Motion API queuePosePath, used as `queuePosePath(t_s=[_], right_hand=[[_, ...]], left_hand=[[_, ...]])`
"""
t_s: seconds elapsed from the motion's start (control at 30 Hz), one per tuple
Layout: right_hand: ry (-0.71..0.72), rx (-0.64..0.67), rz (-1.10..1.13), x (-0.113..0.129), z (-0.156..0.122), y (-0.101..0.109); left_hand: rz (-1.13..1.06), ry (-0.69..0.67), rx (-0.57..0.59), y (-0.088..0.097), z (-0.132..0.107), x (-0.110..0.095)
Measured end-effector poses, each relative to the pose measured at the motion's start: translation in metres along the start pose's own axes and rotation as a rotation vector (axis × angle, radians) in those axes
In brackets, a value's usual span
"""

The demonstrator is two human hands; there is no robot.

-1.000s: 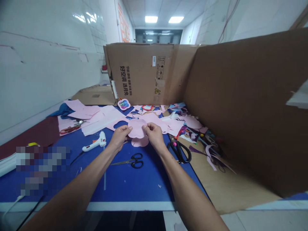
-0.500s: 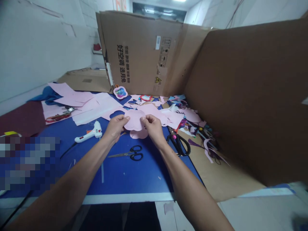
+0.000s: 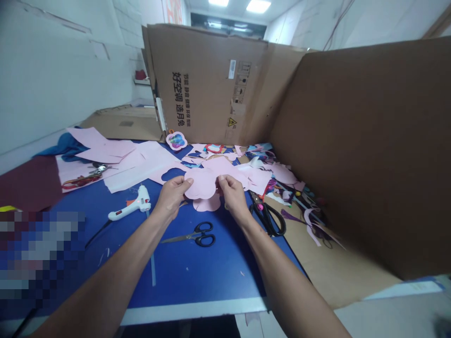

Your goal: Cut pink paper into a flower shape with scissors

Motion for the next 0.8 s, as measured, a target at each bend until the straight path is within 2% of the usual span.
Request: queuePosePath(t_s=[0.27,0.8], right_hand=[[0.012,0.033,-0.028,0.0024,-0.0059,-0.0025],[0.004,0.017,-0.069,0.0065,-0.0084,-0.0037]], left_hand=[[0.018,-0.020,0.018,-0.0011,-0.0002,-0.0010],[0.038,0.006,0.039,-0.0043,-0.0046,-0.0014]])
Point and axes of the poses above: each hand's wrist, its own z-axis towards the middle knuckle, its own y-axis out of the back of the hand, x = y × z, the point moved 2 cm from there along z, towards the middle knuckle, and after that the axes turned 14 degrees about -y, right-handed, at the moved point
